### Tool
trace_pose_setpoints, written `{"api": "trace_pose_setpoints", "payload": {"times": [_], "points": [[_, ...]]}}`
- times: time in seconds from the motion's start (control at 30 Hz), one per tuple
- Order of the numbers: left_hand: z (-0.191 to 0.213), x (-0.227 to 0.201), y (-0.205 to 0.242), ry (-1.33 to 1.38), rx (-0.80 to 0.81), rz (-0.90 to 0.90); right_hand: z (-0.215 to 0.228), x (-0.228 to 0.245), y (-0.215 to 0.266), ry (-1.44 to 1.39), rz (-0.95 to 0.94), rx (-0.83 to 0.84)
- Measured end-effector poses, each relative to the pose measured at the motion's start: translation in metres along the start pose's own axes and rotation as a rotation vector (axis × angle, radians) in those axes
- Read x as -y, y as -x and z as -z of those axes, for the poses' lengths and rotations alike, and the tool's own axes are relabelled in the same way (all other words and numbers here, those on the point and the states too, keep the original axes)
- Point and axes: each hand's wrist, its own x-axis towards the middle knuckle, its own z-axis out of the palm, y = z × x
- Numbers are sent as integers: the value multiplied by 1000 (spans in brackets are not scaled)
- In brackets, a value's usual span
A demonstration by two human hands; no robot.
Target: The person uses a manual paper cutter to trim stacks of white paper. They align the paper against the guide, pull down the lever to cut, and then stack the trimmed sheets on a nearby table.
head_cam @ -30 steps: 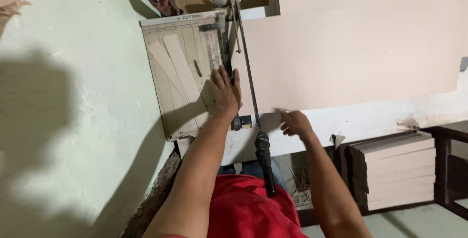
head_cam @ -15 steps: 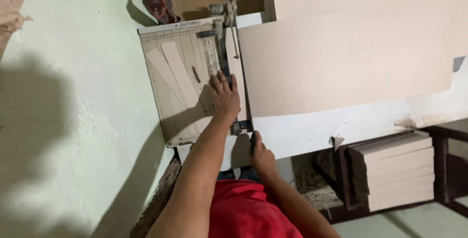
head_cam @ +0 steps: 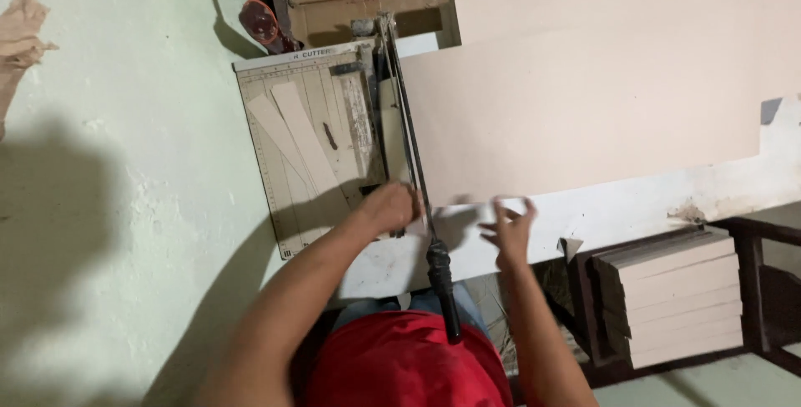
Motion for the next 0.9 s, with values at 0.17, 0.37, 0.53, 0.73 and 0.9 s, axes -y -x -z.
{"api": "trace_pose_setpoints", "payload": {"times": [0.17, 0.37, 0.53, 0.73, 0.9], "points": [[3, 25, 50, -551, 499, 5, 23, -35, -67, -785, -268, 16], [53, 48, 78, -388, 178, 171, 13, -52, -47, -481, -243, 108], [103, -3, 0, -138, 263, 567, -13, -30, -47, -324, -194, 154], [85, -25, -31, -317, 372, 773, -16, -2, -22, 394, -106, 318], [73, -16, -38, -281, 358, 800, -48, 129, 158, 891, -30, 451]]}}
